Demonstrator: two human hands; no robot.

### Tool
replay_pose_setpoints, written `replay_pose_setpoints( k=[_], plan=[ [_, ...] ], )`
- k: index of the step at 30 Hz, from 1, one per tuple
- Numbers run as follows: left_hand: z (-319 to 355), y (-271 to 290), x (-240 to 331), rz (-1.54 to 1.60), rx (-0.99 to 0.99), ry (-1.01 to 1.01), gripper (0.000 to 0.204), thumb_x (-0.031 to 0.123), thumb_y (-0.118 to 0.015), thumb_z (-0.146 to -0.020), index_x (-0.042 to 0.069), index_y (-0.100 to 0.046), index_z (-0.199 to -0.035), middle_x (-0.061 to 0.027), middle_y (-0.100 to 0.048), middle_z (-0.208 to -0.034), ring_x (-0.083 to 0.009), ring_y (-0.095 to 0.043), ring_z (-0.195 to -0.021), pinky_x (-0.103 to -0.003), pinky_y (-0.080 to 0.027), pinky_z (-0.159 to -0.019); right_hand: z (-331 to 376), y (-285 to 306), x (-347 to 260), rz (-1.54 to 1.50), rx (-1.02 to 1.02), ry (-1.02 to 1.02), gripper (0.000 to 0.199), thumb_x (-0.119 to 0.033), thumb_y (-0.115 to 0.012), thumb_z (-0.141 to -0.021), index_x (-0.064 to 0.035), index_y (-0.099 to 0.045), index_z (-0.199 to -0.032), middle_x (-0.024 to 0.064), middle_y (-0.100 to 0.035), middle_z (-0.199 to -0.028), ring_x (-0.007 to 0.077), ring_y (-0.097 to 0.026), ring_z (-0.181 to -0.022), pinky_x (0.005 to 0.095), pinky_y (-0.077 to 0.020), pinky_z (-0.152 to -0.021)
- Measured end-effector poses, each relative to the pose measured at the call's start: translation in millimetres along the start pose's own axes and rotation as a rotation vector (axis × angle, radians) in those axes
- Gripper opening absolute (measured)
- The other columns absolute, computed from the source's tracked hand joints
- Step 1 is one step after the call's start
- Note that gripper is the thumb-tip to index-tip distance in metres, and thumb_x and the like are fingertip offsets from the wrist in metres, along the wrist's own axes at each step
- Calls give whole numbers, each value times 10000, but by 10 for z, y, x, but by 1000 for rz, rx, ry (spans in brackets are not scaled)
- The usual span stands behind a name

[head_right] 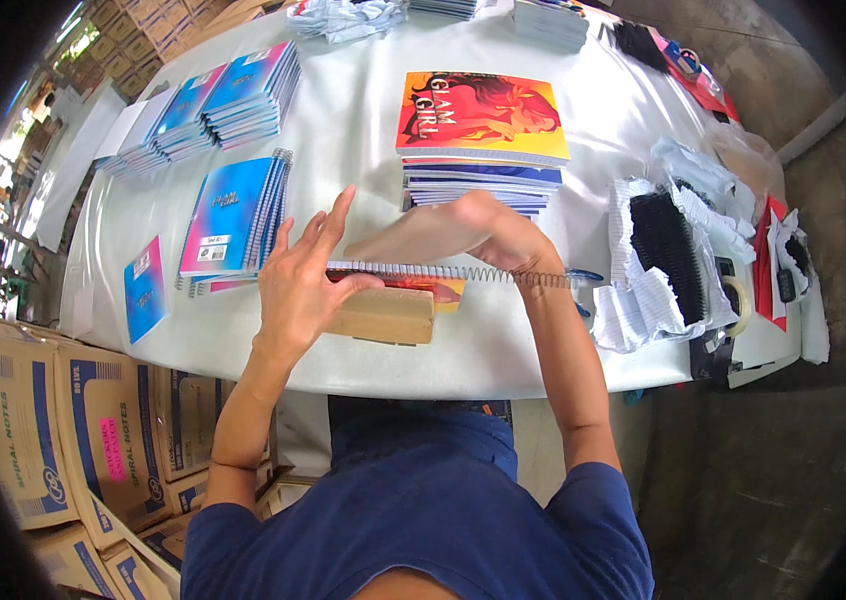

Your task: The person binds notebooks by threading a spiral wire through the pre-punched holes in the covers and pages and then trims the wire using pliers.

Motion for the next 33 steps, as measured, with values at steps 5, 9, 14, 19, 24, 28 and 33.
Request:
replay_pose_setpoints(
  k=[5, 9, 14, 19, 24, 28, 33],
  plan=[
    [36, 45, -68, -14, 14, 25, 1027, 458, -821, -580, 215, -383, -1477, -214, -684, -1074, -350, -627, -1116, -517, -401, -1030, -251, -103, -3, 760, -11, -54, 479, -382, -673, -883, 66, -699, -1050, 133, -687, -1108, 205, -600, -1068, 352, -450, -938],
    [42, 134, -112, -30, 5, 27, 1024, 441, -829, -570, 214, -398, -1470, -207, -683, -1085, -365, -604, -1149, -510, -377, -1051, -352, -245, -9, 925, -62, -135, 523, -400, -679, -868, 55, -676, -1125, 170, -676, -1127, 255, -616, -1092, 384, -464, -965],
    [63, 178, -205, -40, 13, 80, 1018, 379, -850, -558, 217, -413, -1463, -161, -652, -1206, -356, -524, -1259, -476, -398, -1043, -347, -165, 44, 370, 24, -63, 505, -417, -675, -878, 53, -703, -1060, 151, -688, -1081, 228, -629, -1030, 357, -472, -919],
    [133, 167, -322, 325, 52, 228, 1066, 203, -879, -553, 172, -370, -1488, -127, -475, -1447, -338, -443, -1345, -437, -455, -1016, -482, -214, 101, 478, -19, -72, 475, -416, -673, -887, 29, -719, -1045, 94, -707, -989, 177, -618, -961, 324, -470, -864],
    [178, 82, -463, 717, 63, 389, 1123, 82, -888, -555, 138, -303, -1513, -115, -364, -1532, -306, -450, -1340, -377, -503, -996, -631, -180, 119, 800, -73, -84, 478, -406, -693, -875, 42, -714, -1041, 99, -705, -1028, 152, -602, -1021, 313, -451, -911],
    [240, 12, -589, 809, 134, 435, 1111, 45, -879, -584, 160, -285, -1516, -116, -345, -1538, -258, -509, -1274, -364, -537, -965, -600, -377, 73, 658, -119, 41, 463, -417, -685, -882, 24, -725, -1017, 83, -707, -987, 136, -611, -947, 309, -464, -846],
    [256, -23, -653, 846, 179, 399, 1111, 5, -870, -599, 143, -264, -1521, -115, -306, -1556, -210, -558, -1219, -391, -503, -1019, -633, -343, 109, 174, 52, -49, 561, -511, -678, -860, 31, -730, -995, 104, -695, -975, 171, -593, -884, 323, -464, -789]
  ],
)
Point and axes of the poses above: each hand's wrist, its own z-axis away from the middle knuckle, its own y-axis out of the back of the hand, x = y × z, the point moved 2 cm from there along -z, towards the middle knuckle
